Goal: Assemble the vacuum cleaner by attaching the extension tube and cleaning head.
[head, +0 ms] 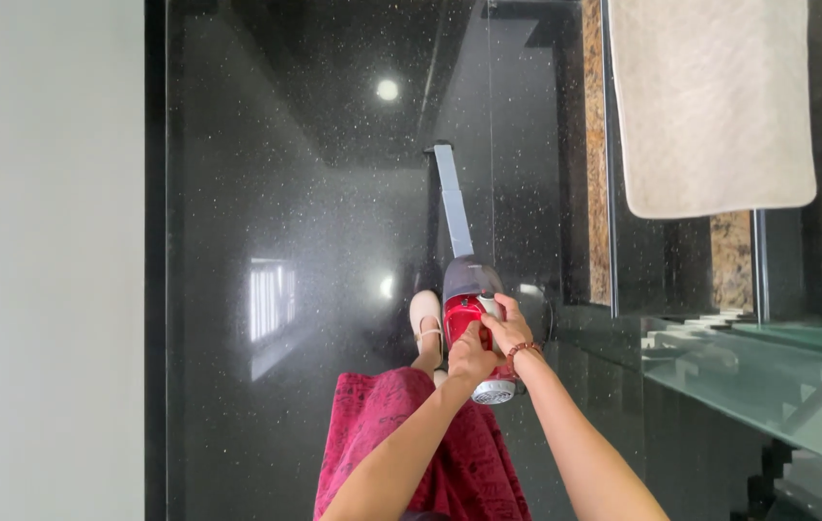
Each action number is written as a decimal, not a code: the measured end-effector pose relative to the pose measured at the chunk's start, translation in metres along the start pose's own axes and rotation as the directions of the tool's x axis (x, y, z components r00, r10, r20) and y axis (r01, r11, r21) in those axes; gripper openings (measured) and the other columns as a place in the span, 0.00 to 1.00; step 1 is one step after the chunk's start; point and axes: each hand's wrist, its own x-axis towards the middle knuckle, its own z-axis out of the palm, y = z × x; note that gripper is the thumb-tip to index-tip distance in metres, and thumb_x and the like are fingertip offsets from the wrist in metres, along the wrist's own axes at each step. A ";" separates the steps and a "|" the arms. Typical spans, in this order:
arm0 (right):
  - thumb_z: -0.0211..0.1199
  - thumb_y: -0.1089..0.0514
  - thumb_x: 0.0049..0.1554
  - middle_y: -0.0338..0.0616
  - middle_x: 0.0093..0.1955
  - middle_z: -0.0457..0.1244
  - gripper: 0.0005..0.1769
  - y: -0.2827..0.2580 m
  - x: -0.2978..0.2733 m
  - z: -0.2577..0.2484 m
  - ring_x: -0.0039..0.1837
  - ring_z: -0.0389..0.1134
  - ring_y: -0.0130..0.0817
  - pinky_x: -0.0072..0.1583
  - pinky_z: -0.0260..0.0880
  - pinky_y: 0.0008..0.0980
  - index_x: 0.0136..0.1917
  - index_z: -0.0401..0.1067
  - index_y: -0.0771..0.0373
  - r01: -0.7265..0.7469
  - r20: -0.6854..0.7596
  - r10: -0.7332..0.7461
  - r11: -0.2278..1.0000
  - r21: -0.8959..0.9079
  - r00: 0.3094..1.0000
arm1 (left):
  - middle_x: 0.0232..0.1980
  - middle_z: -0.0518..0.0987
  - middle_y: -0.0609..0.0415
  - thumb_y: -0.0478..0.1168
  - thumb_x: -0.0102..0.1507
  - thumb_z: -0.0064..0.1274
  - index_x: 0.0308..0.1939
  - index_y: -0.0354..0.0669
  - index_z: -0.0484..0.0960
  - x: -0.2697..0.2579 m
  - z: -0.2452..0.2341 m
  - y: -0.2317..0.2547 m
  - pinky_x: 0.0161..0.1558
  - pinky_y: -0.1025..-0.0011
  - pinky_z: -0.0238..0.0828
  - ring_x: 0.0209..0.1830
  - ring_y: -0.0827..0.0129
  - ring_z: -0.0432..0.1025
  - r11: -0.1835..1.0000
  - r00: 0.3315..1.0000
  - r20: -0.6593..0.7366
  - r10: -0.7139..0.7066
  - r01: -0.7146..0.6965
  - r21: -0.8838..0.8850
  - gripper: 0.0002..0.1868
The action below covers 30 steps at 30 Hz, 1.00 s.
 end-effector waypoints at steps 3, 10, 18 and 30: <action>0.66 0.47 0.53 0.51 0.69 0.65 0.36 -0.002 -0.040 0.006 0.68 0.68 0.47 0.66 0.67 0.40 0.74 0.62 0.49 -0.046 0.005 0.046 0.999 -0.002 0.999 | 0.54 0.83 0.46 0.47 0.47 0.71 0.61 0.43 0.71 -0.025 0.010 -0.024 0.56 0.61 0.73 0.56 0.55 0.77 1.000 1.000 -0.012 -0.001 0.002 0.005 0.41; 0.66 0.47 0.53 0.51 0.69 0.65 0.36 -0.001 -0.078 0.024 0.68 0.68 0.48 0.67 0.68 0.40 0.74 0.62 0.46 -0.103 0.018 0.104 0.993 -0.049 0.994 | 0.53 0.83 0.47 0.44 0.48 0.70 0.61 0.44 0.71 -0.060 0.001 -0.045 0.57 0.62 0.73 0.56 0.56 0.77 1.000 1.000 -0.007 -0.026 0.026 -0.009 0.39; 0.67 0.50 0.53 0.50 0.70 0.63 0.36 -0.035 -0.043 0.045 0.69 0.66 0.44 0.67 0.67 0.36 0.74 0.62 0.52 -0.055 -0.002 0.055 0.996 0.070 0.998 | 0.53 0.83 0.50 0.47 0.47 0.71 0.60 0.46 0.72 -0.035 -0.056 -0.028 0.57 0.63 0.73 0.56 0.58 0.78 0.999 0.998 0.041 -0.039 0.040 -0.027 0.39; 0.67 0.54 0.55 0.48 0.70 0.63 0.34 -0.162 0.071 0.073 0.70 0.65 0.39 0.68 0.65 0.34 0.73 0.65 0.55 -0.074 -0.030 0.080 0.985 0.156 0.996 | 0.58 0.81 0.48 0.52 0.48 0.70 0.65 0.49 0.69 0.079 -0.189 0.032 0.59 0.60 0.71 0.60 0.55 0.76 0.999 0.994 0.101 -0.035 0.031 0.036 0.44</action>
